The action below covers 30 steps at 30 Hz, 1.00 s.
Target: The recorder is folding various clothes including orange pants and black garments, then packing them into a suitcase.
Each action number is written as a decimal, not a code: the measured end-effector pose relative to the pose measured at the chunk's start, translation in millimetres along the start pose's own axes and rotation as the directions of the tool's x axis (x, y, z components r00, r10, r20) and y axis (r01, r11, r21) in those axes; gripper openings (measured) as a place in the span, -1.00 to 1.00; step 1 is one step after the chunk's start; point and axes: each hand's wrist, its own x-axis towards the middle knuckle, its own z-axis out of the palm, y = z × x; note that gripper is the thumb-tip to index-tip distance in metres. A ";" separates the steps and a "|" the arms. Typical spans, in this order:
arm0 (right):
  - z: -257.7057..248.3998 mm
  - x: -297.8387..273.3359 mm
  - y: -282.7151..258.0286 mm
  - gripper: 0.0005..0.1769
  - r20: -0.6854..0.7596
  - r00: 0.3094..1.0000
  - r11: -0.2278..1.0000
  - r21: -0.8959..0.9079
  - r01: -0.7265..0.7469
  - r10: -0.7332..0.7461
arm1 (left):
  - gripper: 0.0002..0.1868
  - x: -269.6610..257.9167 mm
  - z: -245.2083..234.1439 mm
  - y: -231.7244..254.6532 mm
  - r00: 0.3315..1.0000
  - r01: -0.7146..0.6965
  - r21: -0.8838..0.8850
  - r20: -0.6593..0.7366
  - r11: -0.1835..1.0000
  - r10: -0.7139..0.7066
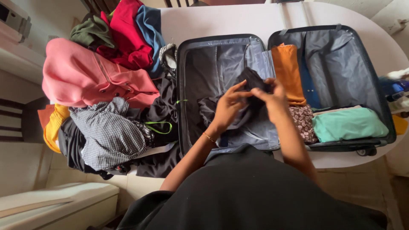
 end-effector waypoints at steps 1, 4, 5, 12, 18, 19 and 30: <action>0.2 3.2 -11.0 -0.49 0.004 1.000 1.000 0.002 -0.004 0.004 | -0.63 -3.9 -4.8 -7.5 1.000 0.004 0.002 -0.004 1.000 -0.004; -6.7 6.0 -45.8 -0.58 0.008 0.999 0.959 0.279 -0.050 0.050 | -0.58 -16.4 -16.5 -35.7 0.977 0.103 -0.358 -0.138 0.928 -0.162; -10.1 7.8 -58.7 -0.57 0.068 0.997 0.912 0.407 -0.047 0.021 | -0.59 -19.0 -22.2 -48.5 0.899 0.264 -0.267 -0.280 0.927 -0.337; -69.6 17.2 -107.6 -0.47 0.044 0.991 0.793 0.605 0.076 -0.128 | -0.51 -92.2 -51.7 -256.5 0.889 0.379 0.499 -0.430 0.780 -0.157; -130.1 -0.8 -91.6 -0.56 -0.070 0.995 0.769 0.632 0.097 -0.068 | -0.41 -81.3 -17.5 -215.3 0.691 0.722 0.195 -0.150 0.664 -0.707; -146.0 -4.3 -78.4 -0.56 -0.073 0.995 0.774 0.626 0.097 -0.065 | -0.41 -71.8 -11.1 -192.1 0.689 0.723 0.191 -0.144 0.664 -0.710; -165.7 -32.6 -66.3 -0.53 -0.034 0.999 0.887 0.461 0.035 -0.022 | -0.18 -59.0 33.3 -193.3 0.940 0.020 0.773 0.202 0.634 -0.276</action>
